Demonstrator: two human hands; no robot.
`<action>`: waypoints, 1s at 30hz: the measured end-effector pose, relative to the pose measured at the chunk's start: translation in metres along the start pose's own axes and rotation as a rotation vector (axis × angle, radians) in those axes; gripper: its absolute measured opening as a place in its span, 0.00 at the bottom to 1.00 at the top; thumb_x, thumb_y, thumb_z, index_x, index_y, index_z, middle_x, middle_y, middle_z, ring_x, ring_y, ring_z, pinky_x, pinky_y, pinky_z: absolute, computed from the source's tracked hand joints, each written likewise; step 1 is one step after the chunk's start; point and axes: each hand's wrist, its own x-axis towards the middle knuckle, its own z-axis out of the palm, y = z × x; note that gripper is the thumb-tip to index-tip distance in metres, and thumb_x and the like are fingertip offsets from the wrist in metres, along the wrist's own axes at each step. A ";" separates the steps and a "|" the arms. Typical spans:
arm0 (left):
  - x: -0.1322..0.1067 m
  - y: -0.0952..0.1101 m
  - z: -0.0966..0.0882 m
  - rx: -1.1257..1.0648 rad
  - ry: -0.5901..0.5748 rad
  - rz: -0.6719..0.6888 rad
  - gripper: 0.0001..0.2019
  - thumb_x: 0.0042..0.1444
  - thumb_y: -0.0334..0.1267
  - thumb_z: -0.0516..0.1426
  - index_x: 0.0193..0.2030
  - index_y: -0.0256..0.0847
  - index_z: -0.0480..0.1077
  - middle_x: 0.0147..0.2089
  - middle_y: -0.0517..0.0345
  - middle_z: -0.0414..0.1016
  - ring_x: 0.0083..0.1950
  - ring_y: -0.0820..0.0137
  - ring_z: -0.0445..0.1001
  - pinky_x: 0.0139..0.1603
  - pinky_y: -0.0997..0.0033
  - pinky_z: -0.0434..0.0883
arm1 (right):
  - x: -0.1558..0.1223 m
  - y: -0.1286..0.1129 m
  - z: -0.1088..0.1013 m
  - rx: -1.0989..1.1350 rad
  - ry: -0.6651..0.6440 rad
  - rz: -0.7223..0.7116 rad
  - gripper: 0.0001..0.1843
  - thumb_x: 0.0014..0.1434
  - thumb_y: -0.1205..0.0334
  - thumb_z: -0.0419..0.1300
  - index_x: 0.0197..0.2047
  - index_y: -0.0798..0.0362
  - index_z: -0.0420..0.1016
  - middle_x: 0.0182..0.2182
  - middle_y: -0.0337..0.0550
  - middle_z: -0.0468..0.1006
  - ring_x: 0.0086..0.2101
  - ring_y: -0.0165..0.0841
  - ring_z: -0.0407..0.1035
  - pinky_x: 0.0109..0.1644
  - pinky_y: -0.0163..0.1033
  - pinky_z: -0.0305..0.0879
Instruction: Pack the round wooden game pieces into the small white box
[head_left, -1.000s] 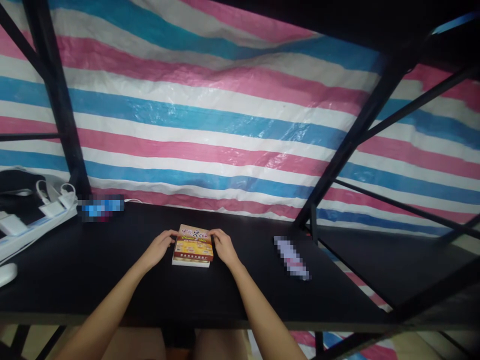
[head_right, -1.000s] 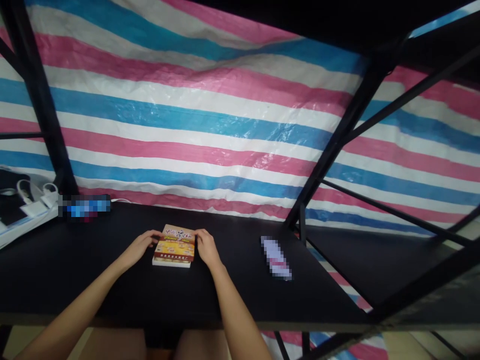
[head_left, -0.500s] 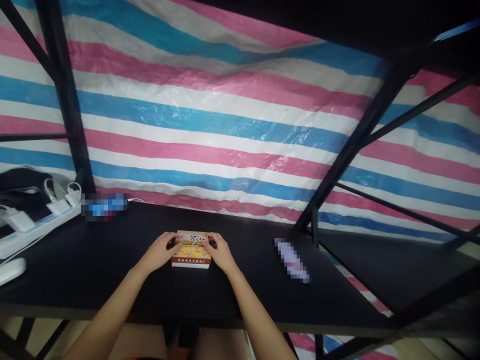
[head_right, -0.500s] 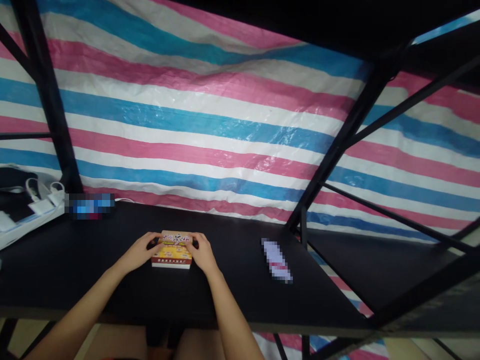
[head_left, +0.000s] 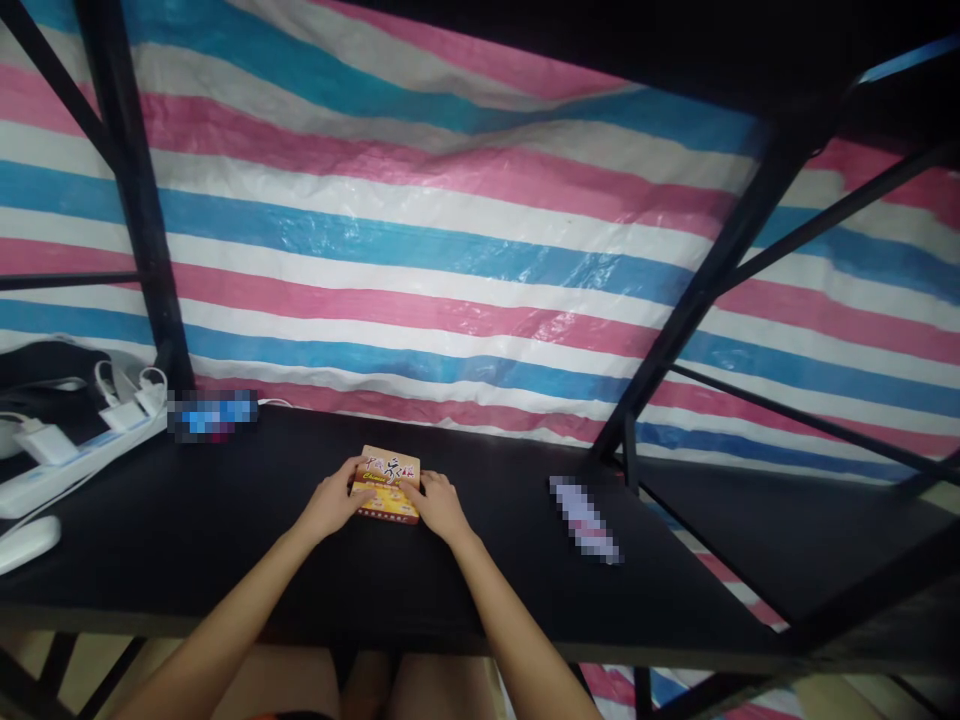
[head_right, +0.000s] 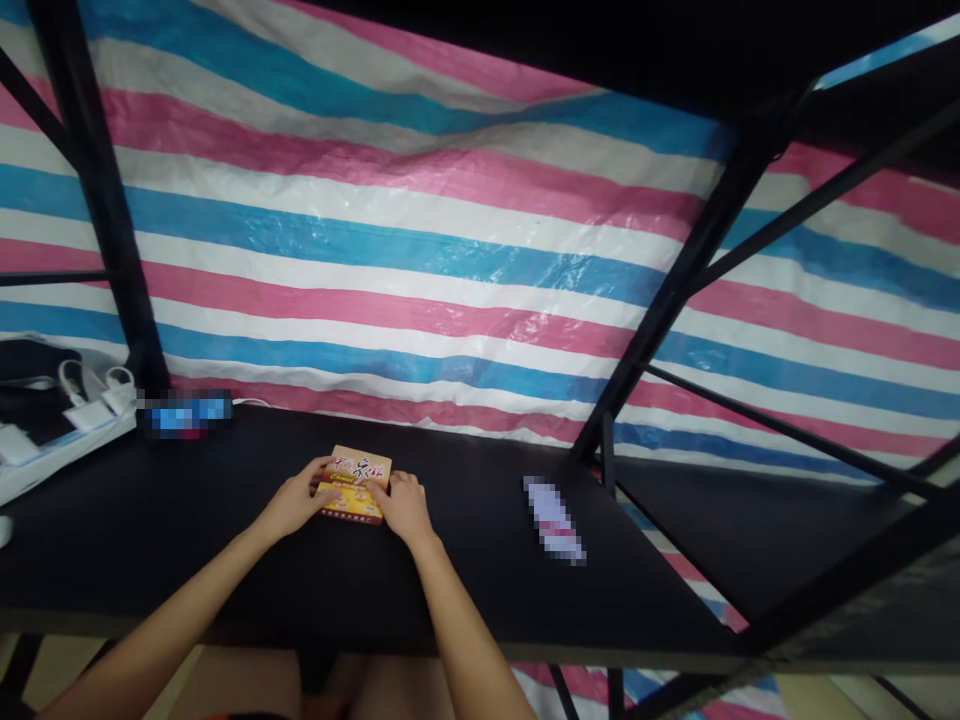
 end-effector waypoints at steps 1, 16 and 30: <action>0.002 -0.001 0.002 -0.128 0.017 -0.033 0.31 0.49 0.38 0.61 0.60 0.45 0.58 0.51 0.49 0.73 0.46 0.60 0.76 0.46 0.63 0.72 | 0.001 0.000 0.000 0.041 0.004 -0.009 0.20 0.54 0.49 0.60 0.42 0.55 0.76 0.47 0.54 0.74 0.50 0.47 0.64 0.56 0.50 0.55; 0.002 0.001 -0.008 -0.121 0.068 0.410 0.08 0.52 0.36 0.58 0.40 0.41 0.71 0.48 0.50 0.78 0.54 0.57 0.72 0.58 0.49 0.65 | -0.010 -0.003 -0.010 0.422 0.086 -0.373 0.09 0.52 0.63 0.60 0.39 0.50 0.71 0.42 0.45 0.76 0.47 0.41 0.69 0.52 0.48 0.64; -0.006 0.003 -0.012 -0.030 0.193 0.525 0.11 0.58 0.42 0.54 0.45 0.41 0.70 0.51 0.47 0.76 0.57 0.58 0.70 0.59 0.51 0.64 | -0.016 -0.006 -0.014 0.276 0.242 -0.450 0.14 0.57 0.62 0.57 0.47 0.48 0.69 0.48 0.47 0.74 0.51 0.41 0.66 0.56 0.51 0.60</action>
